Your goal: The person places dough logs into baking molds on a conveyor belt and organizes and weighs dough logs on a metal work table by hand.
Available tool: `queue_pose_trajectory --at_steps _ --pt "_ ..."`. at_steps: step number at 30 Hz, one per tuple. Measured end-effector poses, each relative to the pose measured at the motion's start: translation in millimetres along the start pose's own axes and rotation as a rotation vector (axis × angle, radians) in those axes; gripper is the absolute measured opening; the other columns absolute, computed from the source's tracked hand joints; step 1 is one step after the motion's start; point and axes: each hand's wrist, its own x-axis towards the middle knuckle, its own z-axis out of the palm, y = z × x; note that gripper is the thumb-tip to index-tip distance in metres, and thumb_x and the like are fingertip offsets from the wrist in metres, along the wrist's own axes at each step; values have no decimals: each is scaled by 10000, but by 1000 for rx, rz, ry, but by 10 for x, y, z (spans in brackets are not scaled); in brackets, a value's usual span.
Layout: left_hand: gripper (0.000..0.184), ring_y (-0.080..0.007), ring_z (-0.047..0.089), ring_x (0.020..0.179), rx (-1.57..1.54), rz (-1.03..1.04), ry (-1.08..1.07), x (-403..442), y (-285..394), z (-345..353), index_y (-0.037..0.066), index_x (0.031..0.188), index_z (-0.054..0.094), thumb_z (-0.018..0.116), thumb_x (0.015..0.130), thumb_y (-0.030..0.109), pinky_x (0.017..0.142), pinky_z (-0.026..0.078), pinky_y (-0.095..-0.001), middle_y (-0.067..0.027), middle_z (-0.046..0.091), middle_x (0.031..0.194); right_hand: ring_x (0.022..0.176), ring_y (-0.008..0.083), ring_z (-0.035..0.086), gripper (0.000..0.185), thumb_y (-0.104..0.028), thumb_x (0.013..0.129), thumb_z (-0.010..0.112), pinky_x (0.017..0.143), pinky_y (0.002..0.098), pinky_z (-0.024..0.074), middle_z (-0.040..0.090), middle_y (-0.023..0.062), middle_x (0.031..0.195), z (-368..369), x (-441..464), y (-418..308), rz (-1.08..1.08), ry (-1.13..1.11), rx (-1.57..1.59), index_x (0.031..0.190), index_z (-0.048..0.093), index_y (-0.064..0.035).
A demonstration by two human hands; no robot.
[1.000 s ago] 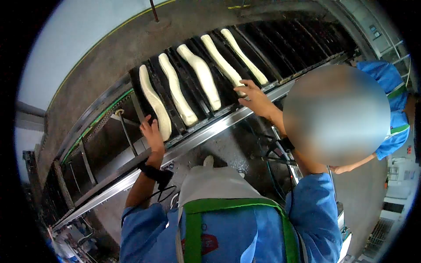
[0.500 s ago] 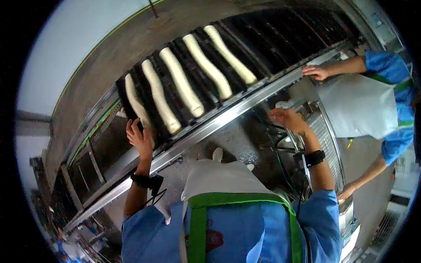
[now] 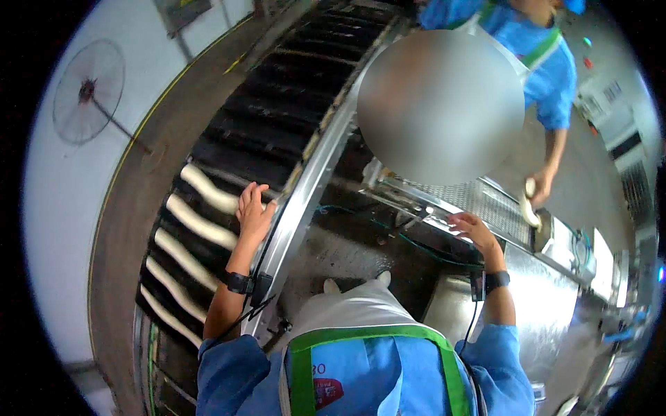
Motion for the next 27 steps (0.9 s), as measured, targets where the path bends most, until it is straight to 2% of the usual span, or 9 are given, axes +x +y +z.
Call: queue_pose_trajectory --at_steps 3,9,10,12,15,19,20,21,27 --pt "406 -271 222 1127 12 68 -46 0 299 89 132 1072 387 504 698 239 896 172 -432 -88 274 1197 781 136 520 276 -237 787 475 643 250 421 540 46 890 -164 -866 253 -44 162 103 973 493 -33" --pt "472 -260 196 1156 179 135 46 584 512 503 109 1107 359 511 677 232 899 173 -453 -100 282 1206 767 140 524 312 -261 783 477 648 268 422 537 72 891 -530 -1593 804 -24 407 253 1003 473 -39" --pt "452 -247 241 1133 199 160 125 678 515 576 107 1078 389 518 664 231 869 220 -469 -100 328 1167 767 140 524 312 -261 783 477 648 268 422 537 72 891 -566 -1638 872 -19 431 269 1003 473 -39" --pt "347 -256 419 967 235 365 265 832 487 633 73 968 471 517 655 217 762 362 -389 -96 459 1015 775 124 515 271 -228 798 460 630 248 426 534 55 870 -678 -1741 1027 -16 465 336 980 479 -29" --pt "338 -253 439 957 185 152 149 822 427 696 64 1007 482 495 707 217 788 358 -346 -115 475 1023 800 164 518 390 -301 741 522 678 277 417 525 82 905 -772 -1815 1012 34 500 260 1000 469 -14" --pt "307 -288 381 1001 432 349 131 677 -14 741 51 1033 447 453 763 197 833 311 -364 -108 446 1062 797 154 526 378 -317 745 513 680 276 429 531 74 906 -1074 -1747 1286 -3 478 249 984 494 -25" --pt "300 -286 378 998 457 252 152 492 147 666 44 1039 438 411 791 212 828 310 -362 -109 438 1064 789 150 529 380 -317 746 509 657 263 428 536 74 893 -1115 -1735 1261 28 497 232 980 496 -19" --pt "304 -282 375 991 484 277 132 447 115 604 38 1029 442 370 812 238 818 313 -361 -100 431 1068 790 150 529 377 -312 749 501 649 260 424 539 73 884 -1218 -1686 1380 39 484 212 981 494 -15" --pt "269 -285 400 935 563 184 179 57 265 475 14 928 481 339 814 212 777 329 -356 -114 465 971 843 158 484 333 -268 774 475 672 268 432 507 78 938 -1639 -1434 1645 130 470 155 996 494 -21"
